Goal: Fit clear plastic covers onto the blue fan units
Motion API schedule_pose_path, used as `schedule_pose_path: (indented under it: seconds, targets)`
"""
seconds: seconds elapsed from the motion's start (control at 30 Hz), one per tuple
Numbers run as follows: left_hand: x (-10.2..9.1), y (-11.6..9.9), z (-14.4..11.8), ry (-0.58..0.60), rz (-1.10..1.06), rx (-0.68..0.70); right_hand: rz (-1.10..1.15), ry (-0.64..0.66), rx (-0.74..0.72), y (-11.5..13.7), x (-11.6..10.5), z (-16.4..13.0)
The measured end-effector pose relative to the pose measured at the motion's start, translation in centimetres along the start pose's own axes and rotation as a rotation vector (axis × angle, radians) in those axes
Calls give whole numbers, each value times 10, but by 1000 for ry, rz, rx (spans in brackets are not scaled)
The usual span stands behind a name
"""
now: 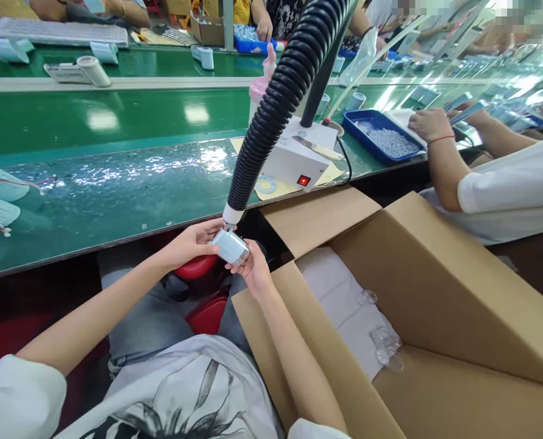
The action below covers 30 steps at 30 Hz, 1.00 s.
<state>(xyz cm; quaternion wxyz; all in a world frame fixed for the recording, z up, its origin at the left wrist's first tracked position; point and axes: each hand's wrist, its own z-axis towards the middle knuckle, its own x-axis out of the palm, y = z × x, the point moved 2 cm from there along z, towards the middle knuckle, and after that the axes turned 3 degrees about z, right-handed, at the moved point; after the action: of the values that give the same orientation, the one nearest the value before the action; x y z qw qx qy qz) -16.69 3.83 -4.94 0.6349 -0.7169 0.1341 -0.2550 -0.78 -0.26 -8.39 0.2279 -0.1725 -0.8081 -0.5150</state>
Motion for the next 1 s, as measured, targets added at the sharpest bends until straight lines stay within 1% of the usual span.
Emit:
schedule_pose_path:
  seconds: [0.13, 0.23, 0.33, 0.43, 0.6, 0.7, 0.77, 0.8, 0.83, 0.87, 0.9, 0.93, 0.97, 1.0]
  targets:
    - [-1, -8, -13, -7, 48, 14, -38, 36, 26, 10, 7, -6]
    - [1, -15, -32, 13, 71, 19, -84, 85, 82, 16, 14, -18]
    - [6, -22, -52, 46, 128, 75, -118, 130, 150, 19, 20, -34]
    - [13, -29, -68, 70, 243, 133, -143, 164, 241, 22, 25, -50]
    - [24, -39, -85, 101, 419, 218, -165, 227, 459, 31, 36, -72]
    - [28, -44, -91, 99, 480, 226, -164, 261, 535, 34, 41, -80]
    - [31, -46, -94, 97, 466, 201, -177, 277, 546, 33, 40, -83]
    - [32, -47, -95, 89, 450, 178, -196, 278, 523, 32, 39, -84]
    - [33, -48, -97, 76, 430, 147, -233, 267, 469, 31, 36, -85]
    - [34, -49, -98, 60, 406, 109, -297, 244, 378, 30, 33, -85]
    - [35, -50, -99, 45, 379, 68, -389, 213, 247, 30, 29, -85]
    - [36, -51, -100, 34, 347, 28, -507, 183, 78, 32, 25, -86]
    - [37, -52, -101, 27, 316, -12, -643, 174, -113, 33, 22, -87]
    - [38, -52, -102, 21, 288, -46, -780, 195, -318, 35, 21, -89]
